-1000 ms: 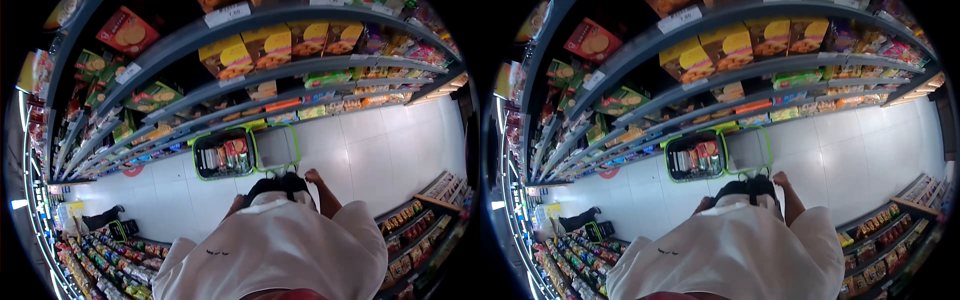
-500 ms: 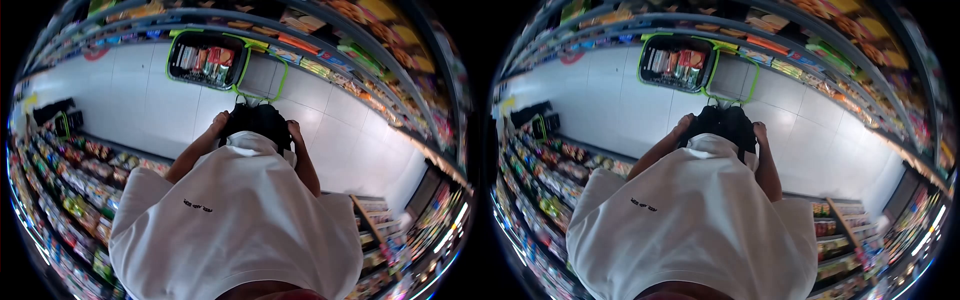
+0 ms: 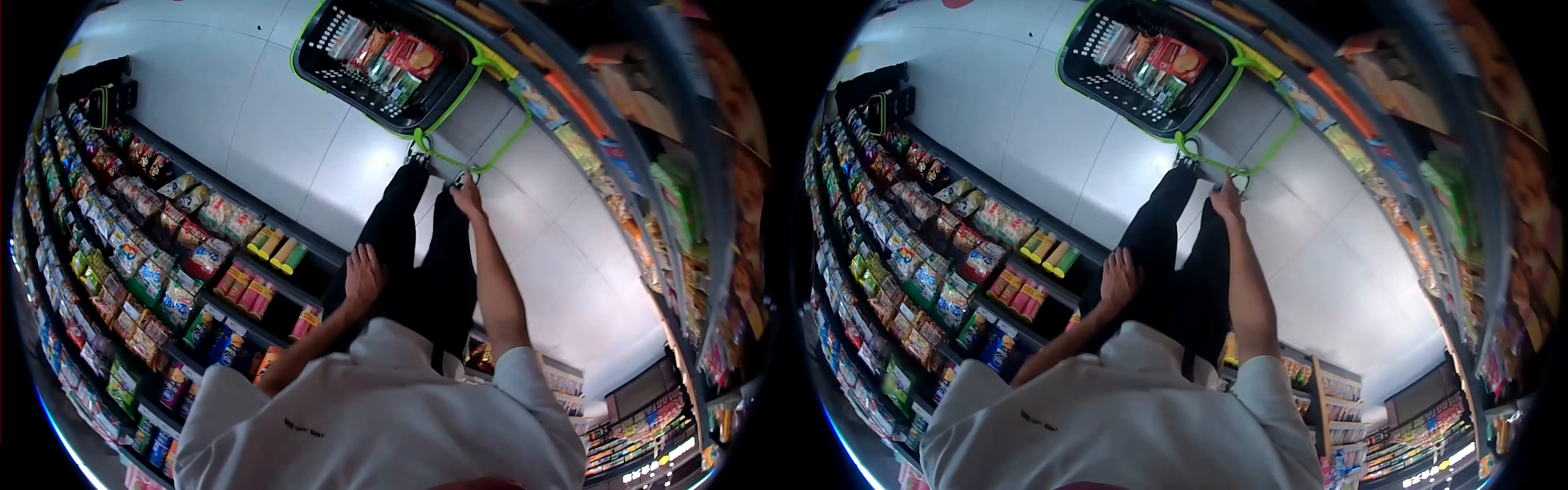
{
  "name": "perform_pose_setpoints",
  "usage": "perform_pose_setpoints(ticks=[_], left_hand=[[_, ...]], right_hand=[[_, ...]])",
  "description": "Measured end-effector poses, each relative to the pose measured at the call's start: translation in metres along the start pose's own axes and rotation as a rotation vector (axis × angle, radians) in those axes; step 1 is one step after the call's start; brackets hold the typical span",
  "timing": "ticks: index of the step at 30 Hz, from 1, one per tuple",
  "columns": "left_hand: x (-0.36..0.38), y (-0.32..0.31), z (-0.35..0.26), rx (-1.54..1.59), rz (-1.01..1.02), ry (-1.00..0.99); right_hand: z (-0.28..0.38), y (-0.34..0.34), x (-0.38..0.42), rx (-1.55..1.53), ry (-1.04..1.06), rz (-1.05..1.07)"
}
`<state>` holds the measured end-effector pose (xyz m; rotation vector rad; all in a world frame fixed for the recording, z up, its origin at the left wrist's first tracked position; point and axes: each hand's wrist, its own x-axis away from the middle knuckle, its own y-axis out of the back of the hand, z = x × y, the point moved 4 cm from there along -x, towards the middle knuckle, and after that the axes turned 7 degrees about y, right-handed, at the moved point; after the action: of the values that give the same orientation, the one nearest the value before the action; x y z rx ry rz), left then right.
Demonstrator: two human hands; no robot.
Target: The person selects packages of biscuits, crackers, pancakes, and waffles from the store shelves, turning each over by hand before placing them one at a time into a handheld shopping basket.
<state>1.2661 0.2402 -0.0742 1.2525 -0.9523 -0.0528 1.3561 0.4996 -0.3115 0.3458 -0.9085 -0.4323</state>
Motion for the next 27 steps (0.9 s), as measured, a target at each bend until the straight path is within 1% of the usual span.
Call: perform_pose_setpoints(ticks=[1,3,4,5,6,7,8,9,10,11,12,13,14,15,16,17,18,19,20,22,24,25,26,27], left_hand=[[0.004,-0.005,-0.002,-0.02,0.02,-0.001],[0.013,-0.011,-0.001,0.077,0.085,0.104],[0.019,-0.015,-0.001,0.111,0.094,0.153],[0.023,-0.021,-0.001,0.101,0.056,0.171],[0.016,-0.015,-0.002,0.172,0.224,0.246],[0.023,-0.025,-0.001,0.124,0.103,0.215],[0.03,-0.032,-0.005,0.055,0.051,0.228],[0.034,-0.04,-0.002,0.072,0.066,0.241],[0.033,-0.032,-0.008,-0.024,0.075,0.267],[0.039,-0.033,-0.007,0.019,0.038,0.284],[0.043,-0.028,-0.009,0.031,0.046,0.256],[0.048,-0.032,-0.007,0.049,0.06,0.268],[0.044,-0.029,-0.014,0.043,0.028,0.279],[0.044,-0.028,-0.016,0.047,0.07,0.29],[0.045,-0.029,-0.016,0.047,0.114,0.3],[0.048,-0.035,-0.014,0.056,0.11,0.307],[0.05,-0.034,-0.015,0.054,0.089,0.305],[0.05,-0.033,-0.016,0.058,0.105,0.313],[0.05,-0.034,-0.02,0.066,0.12,0.323],[0.054,-0.037,-0.02,0.066,0.068,0.311],[0.058,-0.046,-0.021,0.084,0.136,0.325],[0.058,-0.045,-0.022,0.089,0.041,0.305],[0.055,-0.047,-0.021,0.105,0.017,0.302],[0.054,-0.045,-0.022,0.115,0.054,0.32]], right_hand=[[0.01,-0.003,-0.016,0.066,0.008,0.056],[0.006,-0.023,-0.055,0.054,0.177,0.042],[0.007,-0.031,-0.07,0.08,0.196,0.038],[-0.003,-0.048,-0.089,0.058,0.289,0.014],[-0.004,-0.058,-0.098,0.031,0.27,0.08],[0.001,-0.066,-0.103,0.052,0.31,0.126],[-0.004,-0.078,-0.106,0.126,0.311,0.134],[-0.01,-0.089,-0.11,0.214,0.316,0.215],[0.004,-0.085,-0.103,0.175,0.288,0.283],[-0.013,-0.098,-0.104,0.177,0.355,0.144],[-0.022,-0.101,-0.1,0.231,0.369,0.127],[-0.024,-0.1,-0.099,0.244,0.381,0.143],[-0.018,-0.088,-0.1,0.334,0.409,0.129],[-0.022,-0.092,-0.105,0.39,0.511,0.093],[-0.01,-0.082,-0.101,0.401,0.448,0.174],[-0.01,-0.083,-0.1,0.395,0.472,0.172],[-0.011,-0.079,-0.095,0.366,0.479,0.121],[-0.014,-0.077,-0.095,0.405,0.422,0.187],[-0.01,-0.069,-0.089,0.472,0.432,0.139],[-0.012,-0.059,-0.079,0.506,0.435,0.073],[-0.006,-0.048,-0.067,0.536,0.429,0.09],[-0.005,-0.045,-0.064,0.552,0.436,0.09],[-0.003,-0.041,-0.061,0.562,0.437,0.088],[0.007,-0.03,-0.053,0.574,0.389,0.105]])
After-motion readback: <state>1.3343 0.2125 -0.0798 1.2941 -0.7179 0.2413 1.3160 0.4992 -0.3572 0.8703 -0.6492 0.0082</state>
